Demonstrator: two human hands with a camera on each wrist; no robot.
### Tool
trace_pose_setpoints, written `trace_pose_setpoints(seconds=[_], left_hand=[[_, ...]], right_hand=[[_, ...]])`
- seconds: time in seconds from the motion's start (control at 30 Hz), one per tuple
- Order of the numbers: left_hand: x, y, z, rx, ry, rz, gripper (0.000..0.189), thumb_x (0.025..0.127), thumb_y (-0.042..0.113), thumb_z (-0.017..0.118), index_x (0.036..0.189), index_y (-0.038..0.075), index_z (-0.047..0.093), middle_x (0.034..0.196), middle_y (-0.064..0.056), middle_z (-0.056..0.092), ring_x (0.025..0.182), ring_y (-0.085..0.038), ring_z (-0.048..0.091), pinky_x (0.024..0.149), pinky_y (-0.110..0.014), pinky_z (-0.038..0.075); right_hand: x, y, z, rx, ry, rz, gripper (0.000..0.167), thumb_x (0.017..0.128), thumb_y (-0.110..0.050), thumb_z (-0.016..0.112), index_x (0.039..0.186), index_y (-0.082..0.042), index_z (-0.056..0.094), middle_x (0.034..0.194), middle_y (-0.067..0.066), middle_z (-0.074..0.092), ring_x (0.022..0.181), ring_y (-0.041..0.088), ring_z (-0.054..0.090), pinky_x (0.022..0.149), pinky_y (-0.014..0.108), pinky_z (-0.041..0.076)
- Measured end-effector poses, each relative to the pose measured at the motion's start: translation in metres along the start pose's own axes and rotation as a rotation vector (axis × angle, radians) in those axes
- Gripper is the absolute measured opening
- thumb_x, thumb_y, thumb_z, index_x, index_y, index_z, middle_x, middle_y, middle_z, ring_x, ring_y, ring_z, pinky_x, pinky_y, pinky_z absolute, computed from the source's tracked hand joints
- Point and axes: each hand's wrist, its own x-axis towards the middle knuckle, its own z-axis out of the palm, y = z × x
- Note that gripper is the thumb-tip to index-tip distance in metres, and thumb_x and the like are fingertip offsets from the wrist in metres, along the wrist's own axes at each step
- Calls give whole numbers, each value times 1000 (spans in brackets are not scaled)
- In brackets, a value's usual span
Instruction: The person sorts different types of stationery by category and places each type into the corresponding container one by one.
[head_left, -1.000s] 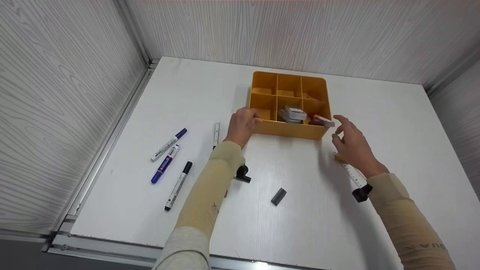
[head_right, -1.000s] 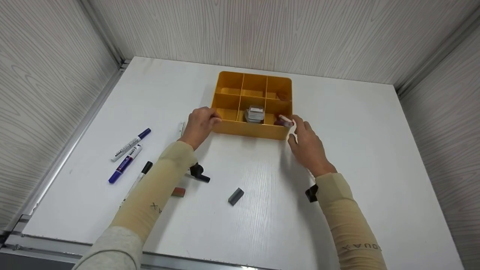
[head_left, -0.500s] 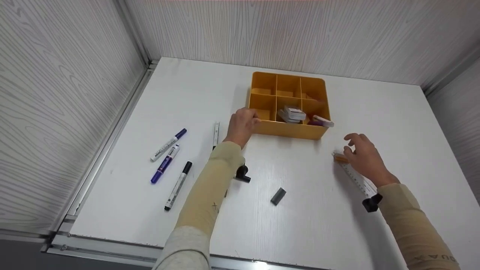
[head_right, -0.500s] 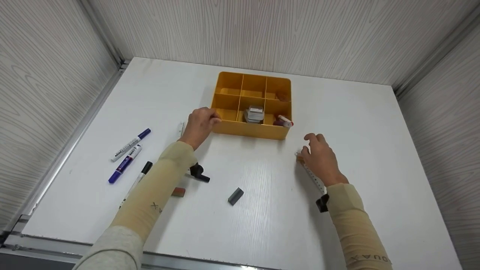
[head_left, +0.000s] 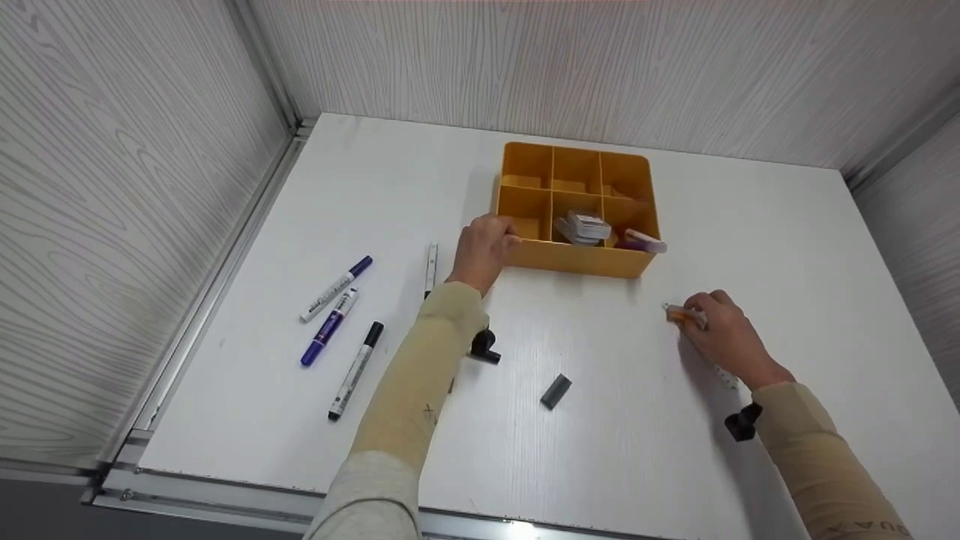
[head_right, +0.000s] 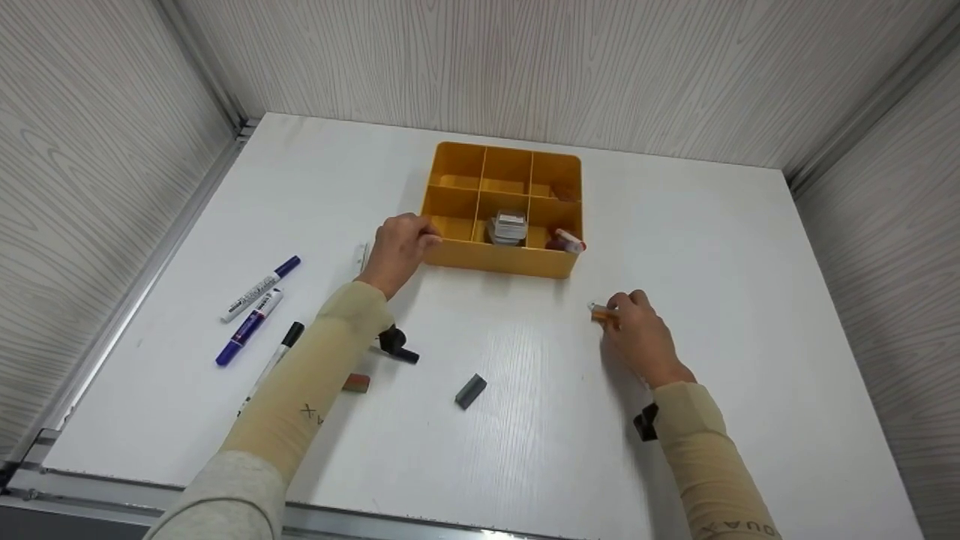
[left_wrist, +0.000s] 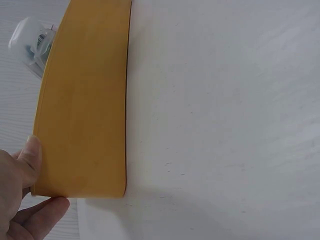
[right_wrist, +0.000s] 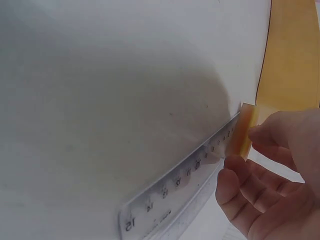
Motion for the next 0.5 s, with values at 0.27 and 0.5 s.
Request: trace_pose_setpoints(seconds=[0.27, 0.5], left_hand=[[0, 2, -1, -17, -20, -27, 18, 94, 27, 65, 97, 10, 71, 93, -3, 65, 85, -15, 60, 79, -26, 54], [1, 2, -1, 9, -27, -31, 19, 93, 27, 66, 97, 10, 72, 94, -3, 66, 86, -15, 61, 80, -27, 54]], right_hand=[[0, 3, 2, 24, -1, 12, 23, 90, 0, 68, 110, 4, 58, 105, 24, 56, 91, 37, 61, 79, 53, 52], [-1, 7, 7, 33, 57, -55, 24, 86, 4, 70, 107, 3, 58, 97, 21, 57, 84, 33, 59, 72, 48, 50]])
